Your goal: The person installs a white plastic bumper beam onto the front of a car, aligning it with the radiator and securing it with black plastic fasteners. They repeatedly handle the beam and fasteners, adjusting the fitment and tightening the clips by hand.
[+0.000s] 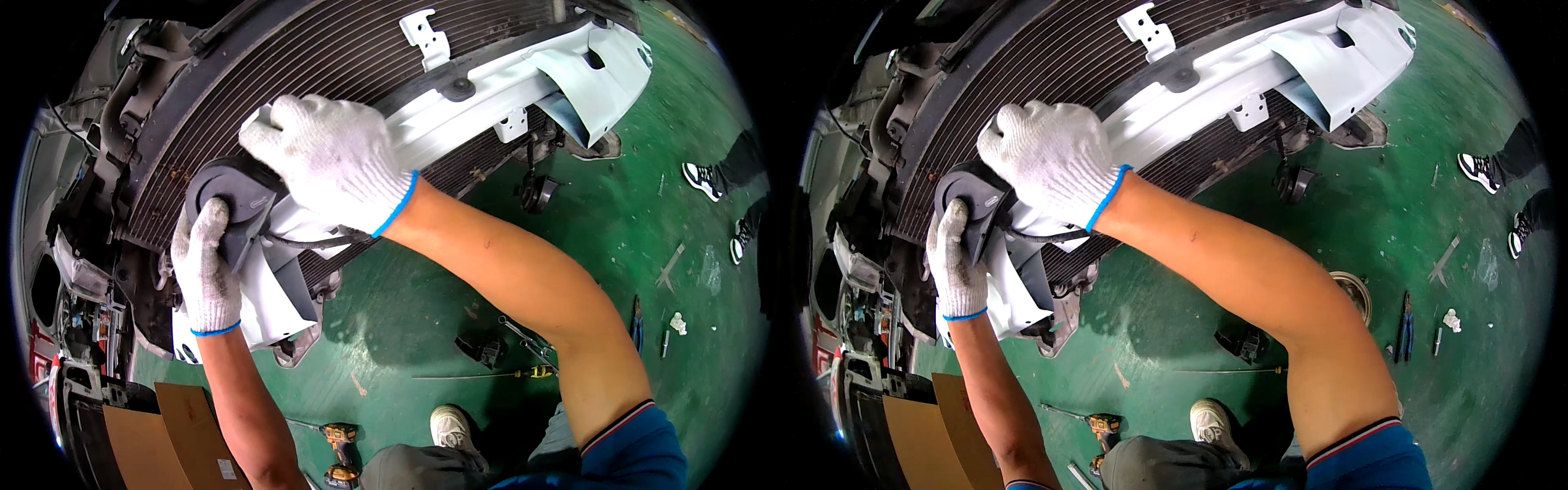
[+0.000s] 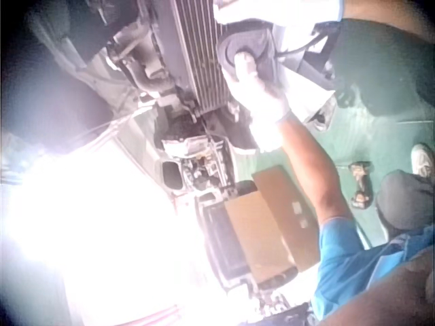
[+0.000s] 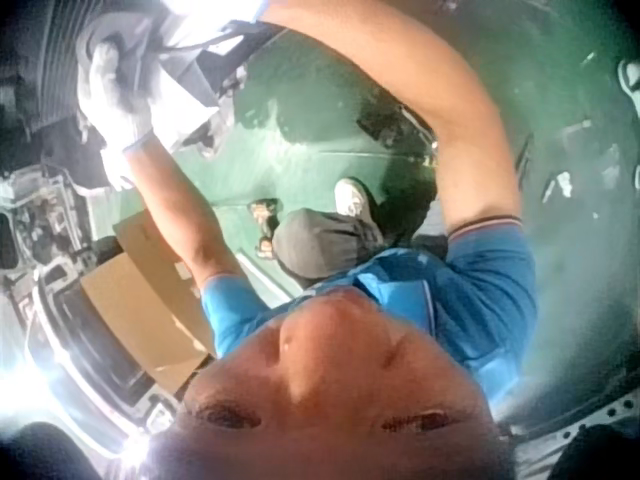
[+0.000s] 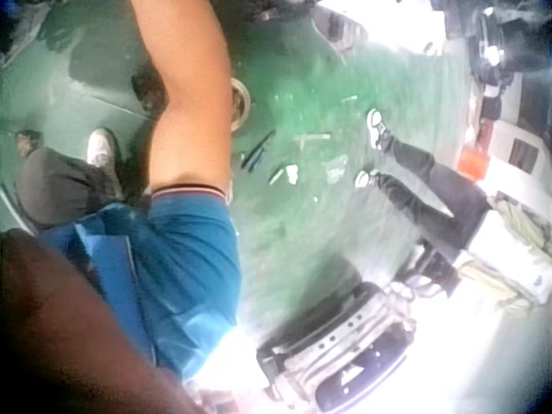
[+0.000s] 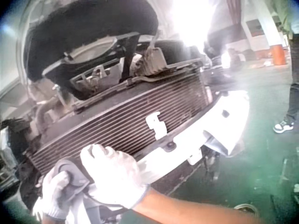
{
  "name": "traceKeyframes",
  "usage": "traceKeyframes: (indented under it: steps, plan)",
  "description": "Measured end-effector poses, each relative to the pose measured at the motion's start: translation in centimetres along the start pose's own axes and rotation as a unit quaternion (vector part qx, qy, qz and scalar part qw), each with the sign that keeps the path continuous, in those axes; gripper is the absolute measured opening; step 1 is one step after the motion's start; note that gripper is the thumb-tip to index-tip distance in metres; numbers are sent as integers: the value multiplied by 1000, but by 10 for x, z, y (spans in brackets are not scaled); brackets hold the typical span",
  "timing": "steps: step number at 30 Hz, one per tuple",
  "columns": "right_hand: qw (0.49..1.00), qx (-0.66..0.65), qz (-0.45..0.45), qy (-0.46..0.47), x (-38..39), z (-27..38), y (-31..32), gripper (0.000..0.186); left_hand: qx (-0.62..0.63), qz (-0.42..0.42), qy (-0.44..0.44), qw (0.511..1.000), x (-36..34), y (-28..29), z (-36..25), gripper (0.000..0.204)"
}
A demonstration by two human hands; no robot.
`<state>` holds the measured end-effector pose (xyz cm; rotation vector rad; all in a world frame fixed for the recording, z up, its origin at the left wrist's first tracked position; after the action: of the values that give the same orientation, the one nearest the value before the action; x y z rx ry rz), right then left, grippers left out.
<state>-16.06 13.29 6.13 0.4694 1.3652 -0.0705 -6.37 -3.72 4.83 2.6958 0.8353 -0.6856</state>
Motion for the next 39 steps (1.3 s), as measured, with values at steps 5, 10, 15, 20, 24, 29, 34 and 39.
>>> traceKeyframes:
  steps: [5,10,15,20,24,29,34,39]
  plan:
    - [999,-5,-9,-30,-2,-4,-2,17,-9,-19,21,1000,0,3,2,38]
    - [1000,-9,-12,23,-6,4,-1,12,-5,-2,17,1000,2,7,2,50]
    - [995,-75,-38,54,-6,5,10,10,-27,-8,7,1000,3,7,0,46]
    - [934,-346,-26,-88,17,-34,42,21,-16,-10,7,1000,2,1,0,52]
    - [666,-633,205,-338,79,-61,33,24,-11,-52,-9,999,17,10,-11,49]
    - [469,-642,263,-546,167,-81,31,28,86,-59,-41,994,65,-5,-32,67]
    - [482,-558,530,-419,208,-45,62,31,180,-44,51,981,122,-31,-2,73]
    - [428,-539,650,-322,308,-20,79,33,313,40,206,926,162,-75,54,79]
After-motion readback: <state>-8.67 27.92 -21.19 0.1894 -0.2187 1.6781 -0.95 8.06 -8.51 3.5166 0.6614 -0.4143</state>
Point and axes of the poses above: each hand's wrist, its own x-axis away from the middle knuckle, its own y-axis out of the back of the hand, z = x × y, the point moved 9 cm from there along -x, towards the middle knuckle, and after that the axes turned 3 degrees about -y, right-handed, at the moved point
